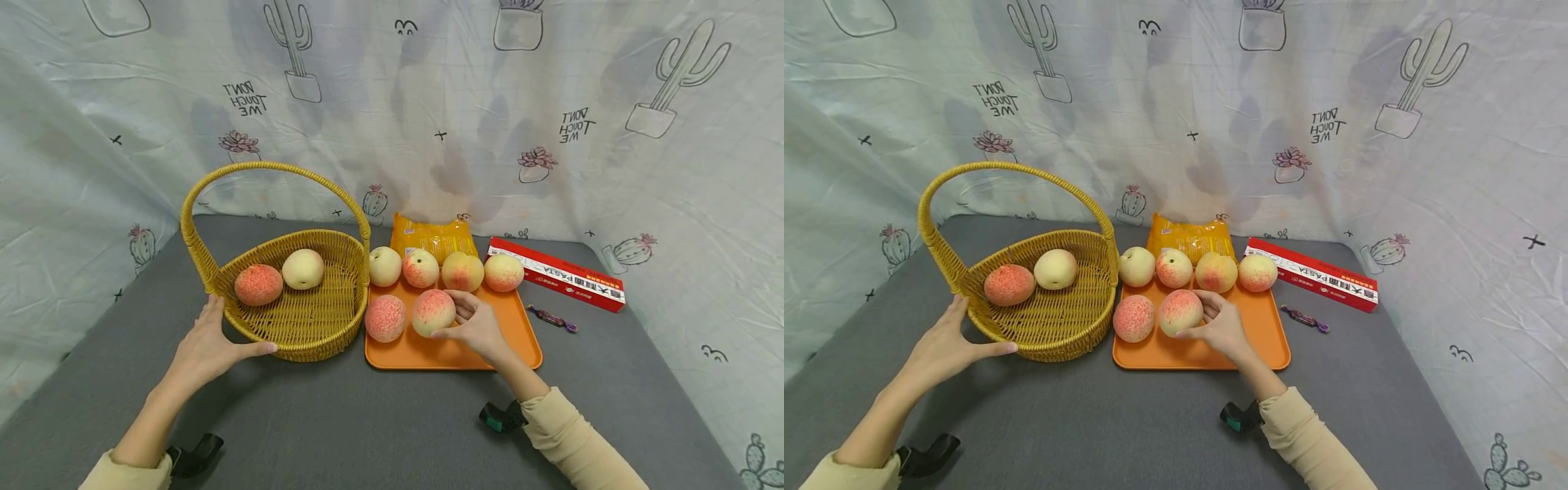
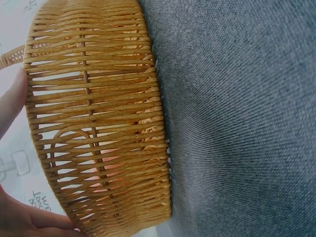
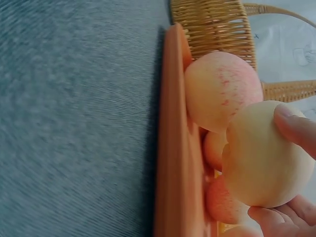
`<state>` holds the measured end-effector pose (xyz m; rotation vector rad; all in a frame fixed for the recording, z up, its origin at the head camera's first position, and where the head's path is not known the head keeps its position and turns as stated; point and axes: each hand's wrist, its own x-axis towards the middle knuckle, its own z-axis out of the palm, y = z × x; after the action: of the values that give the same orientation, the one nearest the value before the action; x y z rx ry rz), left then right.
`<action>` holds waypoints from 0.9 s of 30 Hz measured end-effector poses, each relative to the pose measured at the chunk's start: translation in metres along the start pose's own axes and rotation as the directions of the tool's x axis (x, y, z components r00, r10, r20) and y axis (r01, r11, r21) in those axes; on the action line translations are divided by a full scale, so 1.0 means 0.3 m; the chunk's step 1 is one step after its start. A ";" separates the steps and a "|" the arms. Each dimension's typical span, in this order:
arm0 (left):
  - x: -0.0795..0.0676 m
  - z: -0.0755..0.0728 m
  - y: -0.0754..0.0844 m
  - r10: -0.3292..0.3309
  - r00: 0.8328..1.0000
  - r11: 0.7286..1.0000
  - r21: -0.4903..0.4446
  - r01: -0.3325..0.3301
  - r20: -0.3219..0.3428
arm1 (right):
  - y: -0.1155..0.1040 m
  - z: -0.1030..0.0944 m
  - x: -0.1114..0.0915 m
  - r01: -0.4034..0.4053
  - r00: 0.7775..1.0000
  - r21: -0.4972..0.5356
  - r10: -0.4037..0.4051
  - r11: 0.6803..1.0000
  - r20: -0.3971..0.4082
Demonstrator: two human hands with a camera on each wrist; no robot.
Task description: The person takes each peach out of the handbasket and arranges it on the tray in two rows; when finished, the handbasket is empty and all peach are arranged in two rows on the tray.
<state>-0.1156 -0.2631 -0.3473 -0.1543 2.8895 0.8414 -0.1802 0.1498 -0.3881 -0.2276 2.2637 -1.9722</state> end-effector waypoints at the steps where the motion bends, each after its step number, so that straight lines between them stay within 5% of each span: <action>1: 0.000 0.000 0.000 -0.001 1.000 1.000 0.000 0.001 0.000 | 0.005 0.003 0.001 -0.002 1.000 -0.001 0.002 1.000 0.006; 27: 0.000 -0.002 0.001 0.000 1.000 1.000 0.005 0.000 0.000 | 0.050 0.005 0.022 0.010 0.992 -0.131 0.007 0.991 0.128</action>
<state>-0.1157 -0.2632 -0.3466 -0.1533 2.8909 0.8347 -0.1867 0.1492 -0.4031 -0.3589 2.3132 -1.7555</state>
